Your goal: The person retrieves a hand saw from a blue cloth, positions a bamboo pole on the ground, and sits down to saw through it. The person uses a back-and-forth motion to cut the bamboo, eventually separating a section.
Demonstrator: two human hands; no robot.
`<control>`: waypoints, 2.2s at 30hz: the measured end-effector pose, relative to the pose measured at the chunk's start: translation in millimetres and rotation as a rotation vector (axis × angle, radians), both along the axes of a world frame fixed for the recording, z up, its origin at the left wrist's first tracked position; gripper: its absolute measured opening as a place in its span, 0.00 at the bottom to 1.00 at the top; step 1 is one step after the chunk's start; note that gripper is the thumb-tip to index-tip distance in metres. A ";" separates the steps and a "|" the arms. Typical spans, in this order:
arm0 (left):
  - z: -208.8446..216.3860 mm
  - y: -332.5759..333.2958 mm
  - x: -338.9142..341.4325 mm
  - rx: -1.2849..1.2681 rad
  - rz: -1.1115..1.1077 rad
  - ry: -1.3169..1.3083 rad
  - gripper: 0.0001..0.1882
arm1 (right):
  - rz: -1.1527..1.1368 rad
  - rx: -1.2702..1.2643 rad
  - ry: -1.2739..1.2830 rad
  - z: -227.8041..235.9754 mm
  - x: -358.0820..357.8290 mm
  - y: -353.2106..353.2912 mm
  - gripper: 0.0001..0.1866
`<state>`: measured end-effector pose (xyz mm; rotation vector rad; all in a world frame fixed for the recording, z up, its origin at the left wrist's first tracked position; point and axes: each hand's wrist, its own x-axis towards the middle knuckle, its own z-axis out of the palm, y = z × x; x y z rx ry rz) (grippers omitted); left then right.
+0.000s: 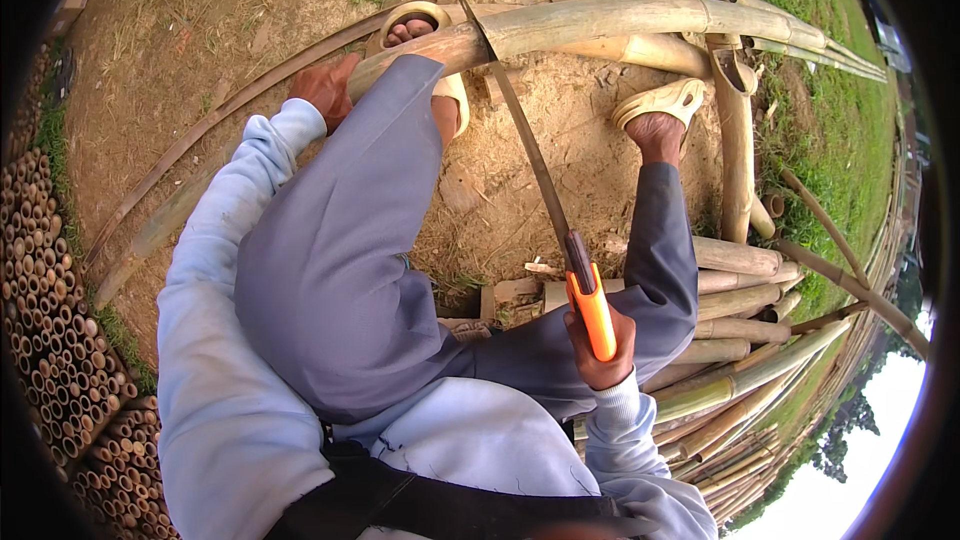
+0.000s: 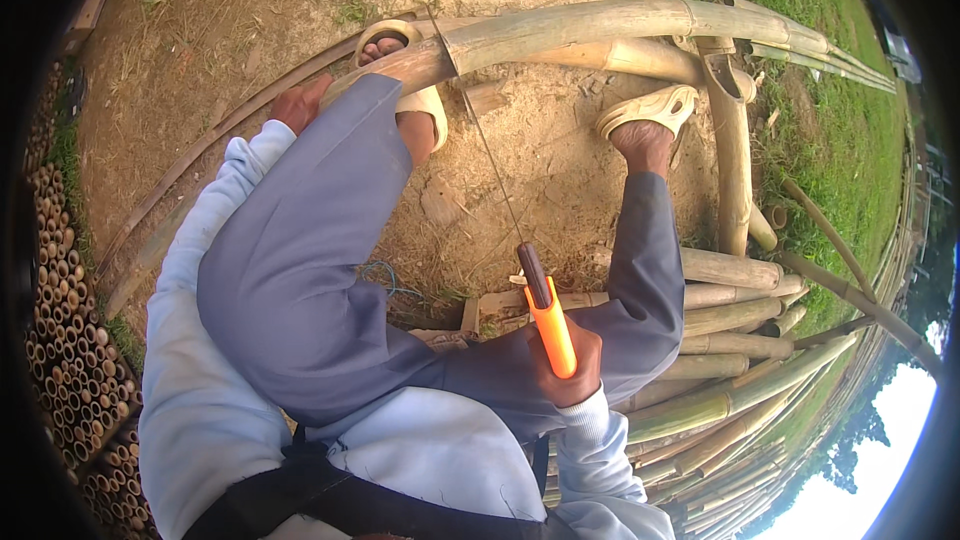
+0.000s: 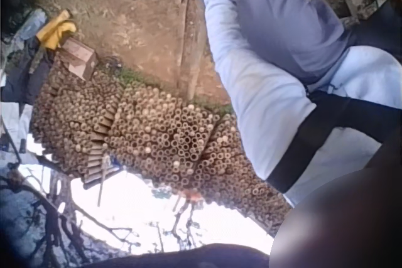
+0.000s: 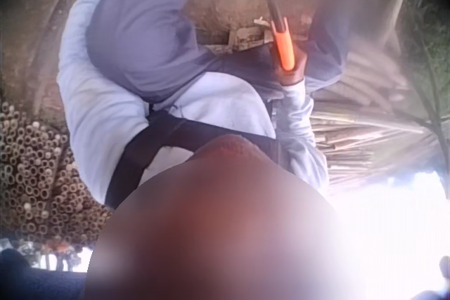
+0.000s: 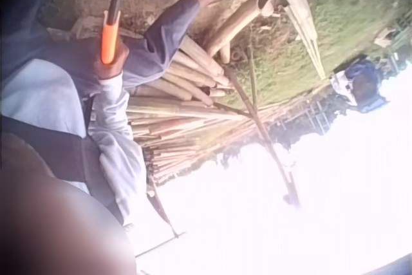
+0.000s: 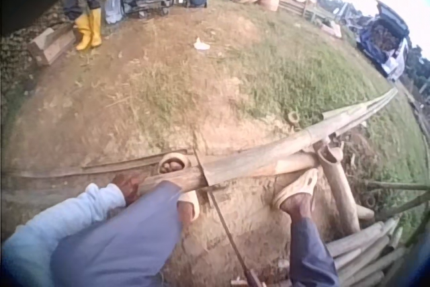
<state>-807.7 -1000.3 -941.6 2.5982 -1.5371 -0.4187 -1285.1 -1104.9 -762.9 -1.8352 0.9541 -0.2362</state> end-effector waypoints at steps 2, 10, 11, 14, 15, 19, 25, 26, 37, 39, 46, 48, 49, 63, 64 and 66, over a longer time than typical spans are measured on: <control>1.0 -0.9 0.5 -0.016 0.007 -0.027 0.22 | -0.028 -0.020 -0.082 -10.5 33.4 -15.4 0.12; 13.0 -4.5 3.4 0.025 0.003 0.022 0.21 | 0.081 -0.034 -0.096 -70.5 77.8 -49.5 0.09; 12.6 -2.9 3.1 0.026 0.022 0.008 0.22 | 0.030 0.040 -0.052 -52.2 49.5 -35.3 0.09; 7.3 -1.6 3.3 0.022 0.016 0.039 0.21 | -0.004 0.089 0.100 -3.5 -14.4 -3.1 0.15; 5.1 -1.3 3.3 -0.003 0.011 0.042 0.20 | 0.032 0.051 0.101 1.4 -16.1 -1.3 0.14; 2.1 -3.8 6.0 0.101 0.019 0.030 0.20 | 0.006 -0.007 -0.009 -40.0 55.7 -38.5 0.04; 13.4 -5.3 8.2 -0.005 -0.006 0.061 0.21 | 0.061 -0.055 -0.170 -81.9 84.0 -48.5 0.09; 14.3 -6.0 8.1 -0.002 -0.003 0.043 0.22 | 0.009 -0.014 -0.099 -69.8 61.8 -37.5 0.09; -4.8 4.2 12.8 -0.114 0.002 0.009 0.20 | 0.055 -0.074 -0.249 -81.1 120.5 -67.6 0.10; -10.6 7.3 16.4 -0.123 -0.016 0.072 0.19 | 0.101 -0.023 -0.166 -77.1 112.1 -60.5 0.12; -27.5 17.7 18.1 -0.150 -0.091 -0.017 0.22 | 0.019 0.051 0.063 5.7 6.1 -7.1 0.14; -23.1 15.6 18.8 -0.141 -0.065 -0.007 0.22 | 0.039 -0.002 0.010 -15.7 44.7 -28.2 0.11; -19.4 15.5 18.1 -0.134 -0.048 -0.006 0.23 | 0.060 0.002 0.076 -34.9 73.1 -41.8 0.10; 2.1 7.6 5.3 -0.028 0.013 0.057 0.19 | -0.041 0.025 -0.060 -9.5 27.3 -9.1 0.12; 6.3 6.7 5.1 0.001 0.023 0.066 0.19 | -0.033 -0.001 -0.085 -34.4 56.2 -21.5 0.09; 12.2 2.3 4.1 0.055 0.043 0.076 0.19 | 0.011 -0.025 -0.155 -79.1 107.1 -52.7 0.09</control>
